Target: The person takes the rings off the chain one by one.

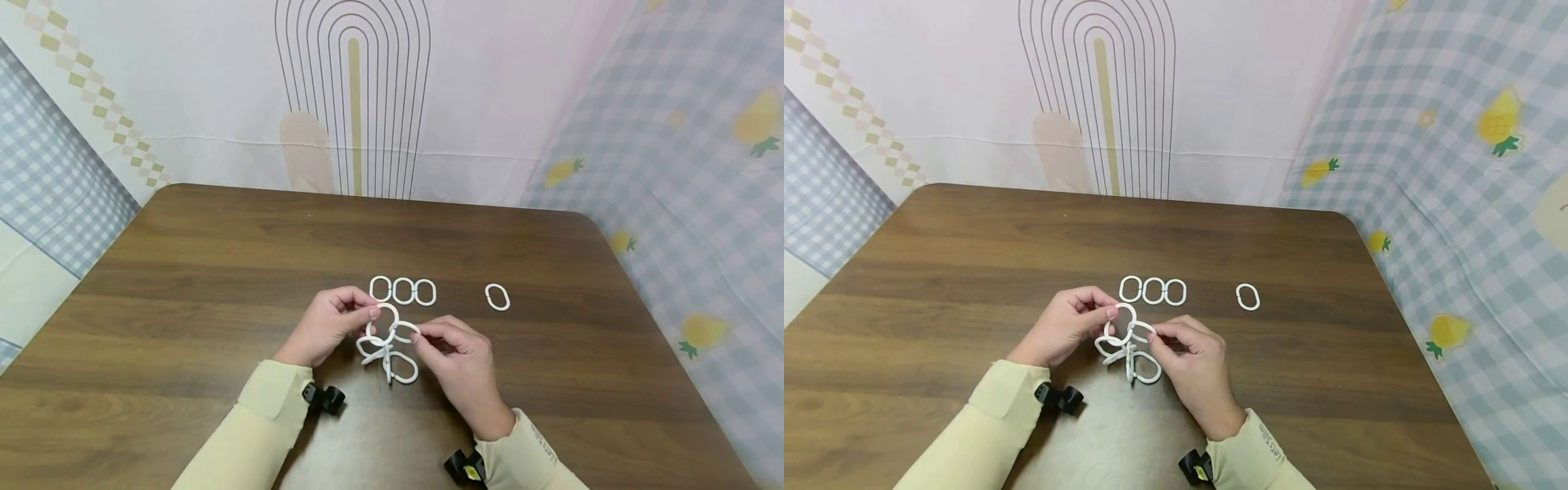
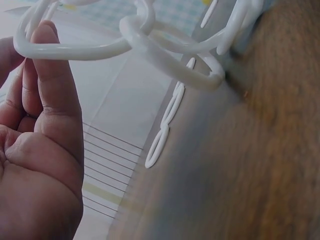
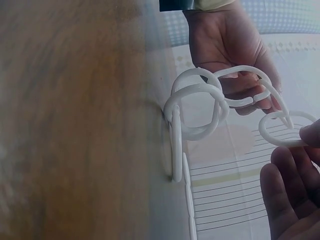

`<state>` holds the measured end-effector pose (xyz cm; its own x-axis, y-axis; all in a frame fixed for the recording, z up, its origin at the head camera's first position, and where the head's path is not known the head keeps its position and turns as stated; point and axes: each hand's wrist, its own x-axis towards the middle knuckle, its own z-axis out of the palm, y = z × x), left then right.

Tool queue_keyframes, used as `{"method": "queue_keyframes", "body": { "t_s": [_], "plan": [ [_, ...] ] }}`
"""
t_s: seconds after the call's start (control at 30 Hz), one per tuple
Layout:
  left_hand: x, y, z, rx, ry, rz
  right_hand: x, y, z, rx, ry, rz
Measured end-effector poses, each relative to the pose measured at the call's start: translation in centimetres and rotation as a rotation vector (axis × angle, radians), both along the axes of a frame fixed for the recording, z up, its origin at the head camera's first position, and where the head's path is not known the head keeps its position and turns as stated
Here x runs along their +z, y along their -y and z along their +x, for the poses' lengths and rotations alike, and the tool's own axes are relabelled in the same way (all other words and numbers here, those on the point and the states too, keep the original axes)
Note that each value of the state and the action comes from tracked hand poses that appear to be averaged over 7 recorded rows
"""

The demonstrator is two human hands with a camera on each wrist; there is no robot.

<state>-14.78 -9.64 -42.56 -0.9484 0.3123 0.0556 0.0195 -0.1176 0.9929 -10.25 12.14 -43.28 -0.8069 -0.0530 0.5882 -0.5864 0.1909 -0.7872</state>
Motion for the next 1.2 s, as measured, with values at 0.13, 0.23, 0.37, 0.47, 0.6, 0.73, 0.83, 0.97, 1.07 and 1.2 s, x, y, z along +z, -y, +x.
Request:
{"method": "queue_keyframes", "body": {
  "t_s": [0.13,0.23,0.37,0.47,0.6,0.73,0.83,0.97,1.07,1.2],
  "plan": [
    [-0.09,0.03,-0.06,-0.001,-0.001,0.004,-0.03,-0.04,0.01,0.002,0.011,-0.001],
    [-0.11,0.06,-0.08,-0.003,-0.002,0.006,-0.03,0.00,0.02,0.001,0.003,-0.001],
    [-0.08,0.21,-0.12,-0.003,0.002,0.007,-0.03,0.06,-0.06,-0.007,-0.024,0.000],
    [-0.04,0.45,-0.15,0.015,0.011,0.024,-0.05,-0.06,-0.16,-0.024,-0.027,-0.008],
    [-0.07,0.77,-0.18,0.033,0.015,0.050,-0.09,-0.29,-0.26,-0.039,-0.005,-0.012],
    [-0.19,0.86,-0.26,0.025,0.008,0.048,-0.11,-0.37,-0.22,-0.038,0.006,-0.008],
    [-0.20,0.81,-0.28,0.027,0.008,0.043,0.04,-0.34,-0.15,-0.050,0.001,0.003],
    [-0.16,0.75,-0.26,0.028,0.010,0.038,0.21,-0.22,-0.07,-0.090,-0.003,0.022],
    [-0.15,0.72,-0.23,0.023,0.009,0.036,0.21,-0.27,-0.12,-0.114,0.003,0.026],
    [-0.19,0.70,-0.24,0.025,0.008,0.035,0.25,-0.48,-0.38,-0.126,0.008,0.028]
  ]
}}
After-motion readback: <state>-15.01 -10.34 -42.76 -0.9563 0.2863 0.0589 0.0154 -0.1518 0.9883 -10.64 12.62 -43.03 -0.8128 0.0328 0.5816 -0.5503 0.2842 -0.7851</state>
